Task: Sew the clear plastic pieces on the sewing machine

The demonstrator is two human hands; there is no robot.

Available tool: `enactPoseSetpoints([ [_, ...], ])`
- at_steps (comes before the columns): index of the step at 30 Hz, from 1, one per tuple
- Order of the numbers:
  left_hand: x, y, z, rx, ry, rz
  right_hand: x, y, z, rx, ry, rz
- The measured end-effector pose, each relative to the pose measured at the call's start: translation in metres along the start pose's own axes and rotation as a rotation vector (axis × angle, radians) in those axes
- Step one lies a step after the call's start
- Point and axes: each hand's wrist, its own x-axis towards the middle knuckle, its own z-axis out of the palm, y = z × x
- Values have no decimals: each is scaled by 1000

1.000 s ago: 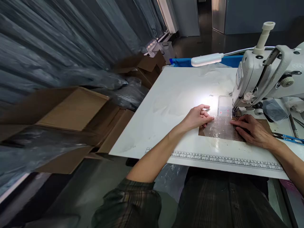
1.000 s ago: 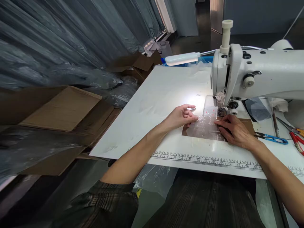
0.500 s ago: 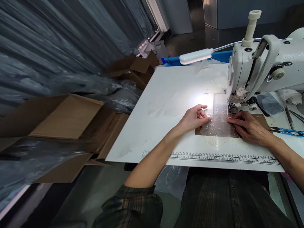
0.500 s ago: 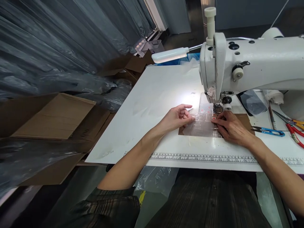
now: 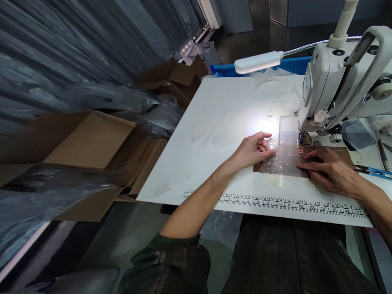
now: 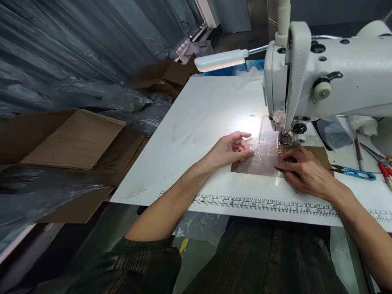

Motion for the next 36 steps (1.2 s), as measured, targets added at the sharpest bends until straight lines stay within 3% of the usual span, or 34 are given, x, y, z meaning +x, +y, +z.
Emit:
enactPoseSetpoints([
  [2,0,-4,0,35,-7,52,-1,0,3,-27,8,-4],
  [4,1,-7,1,141,83,187,-1,0,5,-42,19,-6],
  [6,2,-9,6,329,232,426,-1,0,7,-51,24,-1],
  [8,5,-8,13,548,287,721,-2,0,7,-56,24,2],
  [11,13,-5,24,836,130,1040,-2,0,8,-60,28,-2],
  [13,19,-2,30,973,43,1108,-2,1,8,-65,42,-5],
  [19,26,0,43,1178,30,984,-1,0,9,-69,83,-25],
  [24,21,-1,44,1147,-17,947,-3,4,14,-59,135,-42],
  [27,29,6,26,1076,-25,853,-2,7,15,-64,161,-66],
  [33,84,23,-37,724,145,193,2,5,12,-93,185,-96],
  [36,106,23,-51,608,220,95,3,4,11,-102,193,-100],
])
